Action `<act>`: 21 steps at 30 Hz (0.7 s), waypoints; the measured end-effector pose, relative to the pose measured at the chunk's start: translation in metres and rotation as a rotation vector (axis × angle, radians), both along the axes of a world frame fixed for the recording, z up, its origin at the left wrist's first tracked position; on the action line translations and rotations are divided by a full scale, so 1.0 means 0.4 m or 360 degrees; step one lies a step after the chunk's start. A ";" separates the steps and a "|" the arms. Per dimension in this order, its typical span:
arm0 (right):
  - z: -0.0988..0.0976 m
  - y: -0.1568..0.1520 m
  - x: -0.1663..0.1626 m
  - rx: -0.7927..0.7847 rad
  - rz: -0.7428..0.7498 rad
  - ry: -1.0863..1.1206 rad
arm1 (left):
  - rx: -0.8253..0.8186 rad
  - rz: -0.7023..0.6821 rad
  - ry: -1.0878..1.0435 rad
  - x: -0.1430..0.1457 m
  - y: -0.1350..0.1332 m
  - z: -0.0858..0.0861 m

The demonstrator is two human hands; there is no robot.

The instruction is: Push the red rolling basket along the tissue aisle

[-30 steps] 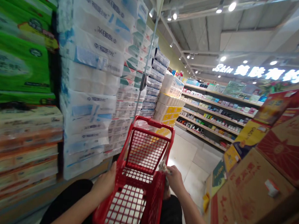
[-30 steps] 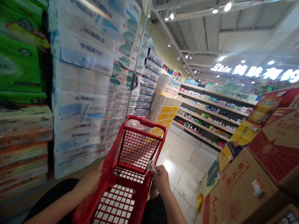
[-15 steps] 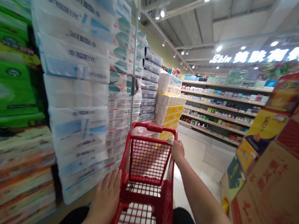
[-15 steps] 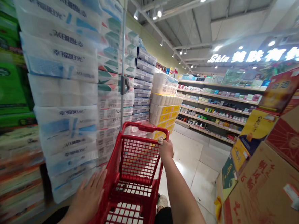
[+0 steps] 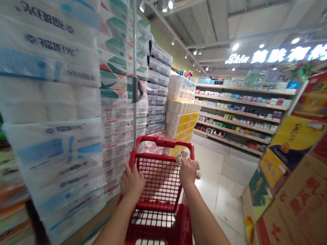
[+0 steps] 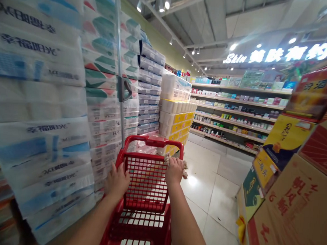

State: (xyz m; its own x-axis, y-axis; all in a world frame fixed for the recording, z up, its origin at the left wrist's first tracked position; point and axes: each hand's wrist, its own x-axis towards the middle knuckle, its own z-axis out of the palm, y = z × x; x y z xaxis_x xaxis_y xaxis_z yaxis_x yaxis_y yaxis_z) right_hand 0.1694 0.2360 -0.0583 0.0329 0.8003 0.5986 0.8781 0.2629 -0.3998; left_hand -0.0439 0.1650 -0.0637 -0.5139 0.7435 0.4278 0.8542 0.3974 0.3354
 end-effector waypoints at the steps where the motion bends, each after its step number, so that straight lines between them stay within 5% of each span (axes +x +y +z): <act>1: -0.011 0.000 0.000 0.0026 -0.0004 -0.0040 | -0.0014 -0.0056 0.0051 -0.003 -0.004 -0.017; 4: -0.018 0.006 -0.009 0.0042 -0.0041 -0.0097 | -0.0037 -0.0133 0.0145 -0.003 -0.017 -0.040; 11: 0.038 0.064 -0.080 -0.0271 -0.0255 0.0071 | -0.0092 -0.0155 0.0054 0.009 -0.022 -0.012; 21: -0.058 0.075 -0.166 0.0011 -0.0211 0.0279 | -0.0017 -0.0132 -0.0022 -0.015 -0.008 -0.043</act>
